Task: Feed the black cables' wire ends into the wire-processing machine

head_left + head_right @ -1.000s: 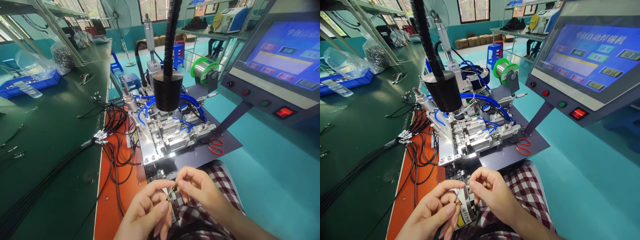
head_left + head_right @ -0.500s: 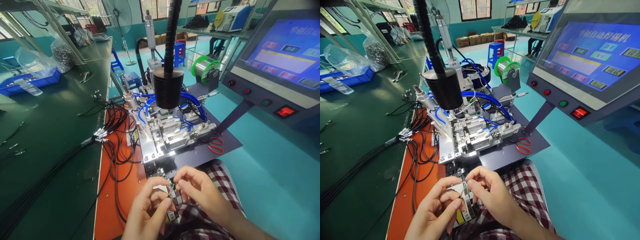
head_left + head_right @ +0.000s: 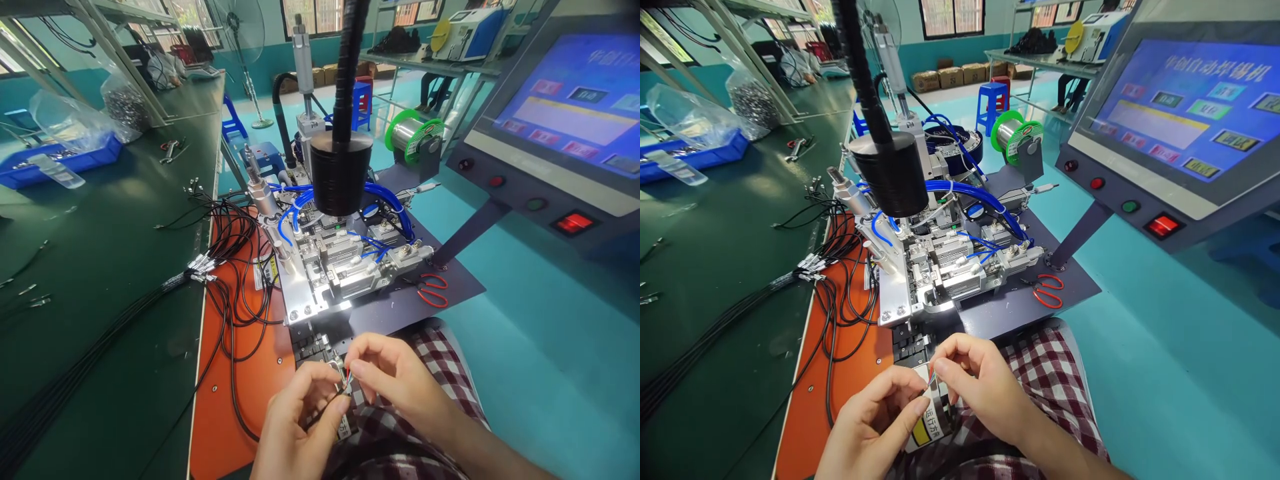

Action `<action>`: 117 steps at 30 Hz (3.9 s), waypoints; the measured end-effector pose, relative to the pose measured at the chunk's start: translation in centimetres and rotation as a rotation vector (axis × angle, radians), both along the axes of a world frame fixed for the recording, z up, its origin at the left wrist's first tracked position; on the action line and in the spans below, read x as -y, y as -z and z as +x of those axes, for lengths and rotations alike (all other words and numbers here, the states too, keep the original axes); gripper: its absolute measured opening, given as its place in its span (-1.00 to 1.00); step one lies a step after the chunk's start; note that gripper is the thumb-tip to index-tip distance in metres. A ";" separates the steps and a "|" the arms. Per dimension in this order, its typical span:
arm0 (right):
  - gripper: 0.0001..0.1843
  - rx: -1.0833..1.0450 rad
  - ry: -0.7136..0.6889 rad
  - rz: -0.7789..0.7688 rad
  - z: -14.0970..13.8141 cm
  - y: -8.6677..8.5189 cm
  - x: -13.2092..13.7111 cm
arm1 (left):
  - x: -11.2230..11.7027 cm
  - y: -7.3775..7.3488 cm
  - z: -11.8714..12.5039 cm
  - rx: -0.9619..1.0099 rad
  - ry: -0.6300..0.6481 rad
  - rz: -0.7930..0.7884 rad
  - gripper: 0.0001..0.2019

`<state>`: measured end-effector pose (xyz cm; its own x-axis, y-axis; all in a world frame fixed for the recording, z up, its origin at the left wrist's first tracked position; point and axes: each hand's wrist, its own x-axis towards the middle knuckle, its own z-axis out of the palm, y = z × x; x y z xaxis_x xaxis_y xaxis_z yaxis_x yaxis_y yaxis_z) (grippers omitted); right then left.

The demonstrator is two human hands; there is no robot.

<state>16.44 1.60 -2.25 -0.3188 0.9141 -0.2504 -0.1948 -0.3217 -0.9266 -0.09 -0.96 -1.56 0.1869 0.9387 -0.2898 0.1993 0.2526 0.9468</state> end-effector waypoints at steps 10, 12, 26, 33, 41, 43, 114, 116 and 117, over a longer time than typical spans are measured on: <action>-0.74 -0.146 0.025 -0.066 -0.2 0.8 0.0 | -0.5 -0.3 -0.4 0.209 0.025 -0.201 -0.71; -0.74 -0.175 0.023 -0.086 -0.4 0.9 0.1 | -0.4 -0.2 -0.3 0.239 0.007 -0.212 -0.71; -0.71 -0.295 0.009 -0.137 -1.2 1.3 0.6 | 0.1 -0.3 -0.6 0.199 -0.004 -0.193 -0.60; -0.74 -0.270 -0.019 -0.142 -1.5 1.9 1.0 | 0.1 -0.4 -0.2 0.213 -0.025 -0.186 -0.64; -0.64 -0.068 -0.003 -0.126 -1.5 1.6 1.3 | -0.2 -0.6 -0.1 0.270 -0.100 -0.191 -0.75; -0.66 -0.021 -0.012 -0.093 -1.4 1.4 1.6 | -0.3 -0.6 -0.2 0.269 -0.104 -0.233 -0.75; -0.82 0.188 -0.039 -0.101 -1.3 0.8 0.0 | -0.8 0.1 -0.1 0.370 -0.193 -0.399 -0.80; -0.80 0.170 -0.046 -0.102 -1.1 0.7 0.0 | -0.7 0.1 0.0 0.361 -0.193 -0.390 -0.79; -0.79 0.162 -0.046 -0.104 -1.1 0.6 0.0 | -0.7 0.1 0.0 0.355 -0.193 -0.386 -0.79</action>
